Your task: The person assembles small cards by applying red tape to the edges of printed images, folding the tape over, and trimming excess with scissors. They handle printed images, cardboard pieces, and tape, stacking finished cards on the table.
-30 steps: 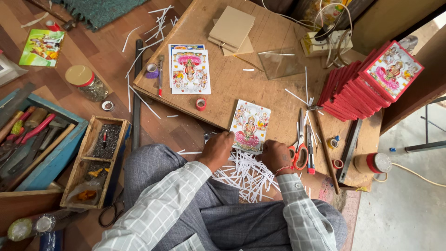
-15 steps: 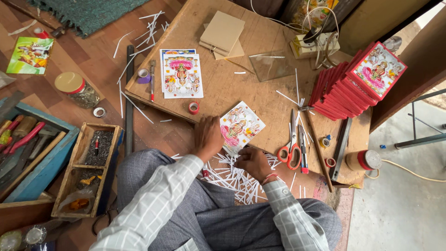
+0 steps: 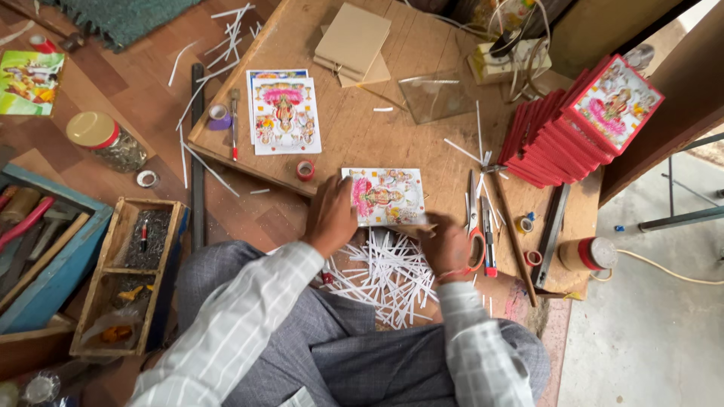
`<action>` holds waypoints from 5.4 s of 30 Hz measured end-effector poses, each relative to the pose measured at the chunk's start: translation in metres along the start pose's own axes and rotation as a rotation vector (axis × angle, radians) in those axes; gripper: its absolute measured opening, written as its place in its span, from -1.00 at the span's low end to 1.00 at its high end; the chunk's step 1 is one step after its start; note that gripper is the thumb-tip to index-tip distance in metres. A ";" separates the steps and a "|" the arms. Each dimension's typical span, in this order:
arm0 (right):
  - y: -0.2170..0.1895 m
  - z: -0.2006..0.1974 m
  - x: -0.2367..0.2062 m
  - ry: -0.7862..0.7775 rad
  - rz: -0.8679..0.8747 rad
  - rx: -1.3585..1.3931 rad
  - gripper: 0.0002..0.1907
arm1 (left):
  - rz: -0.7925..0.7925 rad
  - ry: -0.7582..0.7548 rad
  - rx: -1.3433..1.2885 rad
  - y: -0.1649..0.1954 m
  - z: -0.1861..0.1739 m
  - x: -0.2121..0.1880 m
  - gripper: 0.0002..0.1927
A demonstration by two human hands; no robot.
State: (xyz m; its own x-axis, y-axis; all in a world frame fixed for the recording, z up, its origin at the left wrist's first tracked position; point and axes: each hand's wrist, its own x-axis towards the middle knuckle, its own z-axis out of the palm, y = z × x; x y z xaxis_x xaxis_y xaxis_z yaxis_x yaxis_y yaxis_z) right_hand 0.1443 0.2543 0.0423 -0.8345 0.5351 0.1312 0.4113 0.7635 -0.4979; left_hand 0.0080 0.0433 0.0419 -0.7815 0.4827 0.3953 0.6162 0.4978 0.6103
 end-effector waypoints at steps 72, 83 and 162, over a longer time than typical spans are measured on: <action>0.050 0.014 -0.001 0.183 0.101 -0.118 -0.76 | -0.266 0.156 -0.147 -0.006 -0.028 -0.033 -0.64; 0.090 0.024 0.010 0.407 0.002 -0.182 -0.85 | -0.402 0.227 0.087 -0.054 -0.022 0.015 -0.81; 0.025 0.098 -0.012 0.505 0.495 0.991 -0.85 | -0.501 -0.084 -0.281 -0.048 0.005 -0.029 -0.76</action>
State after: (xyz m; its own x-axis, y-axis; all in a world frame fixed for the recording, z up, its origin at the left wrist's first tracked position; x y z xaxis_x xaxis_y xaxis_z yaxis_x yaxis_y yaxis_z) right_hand 0.1289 0.2319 -0.0557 -0.3397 0.9392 -0.0493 0.0021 -0.0517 -0.9987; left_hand 0.0018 0.0091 -0.0021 -0.9535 0.2991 -0.0373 0.1150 0.4753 0.8723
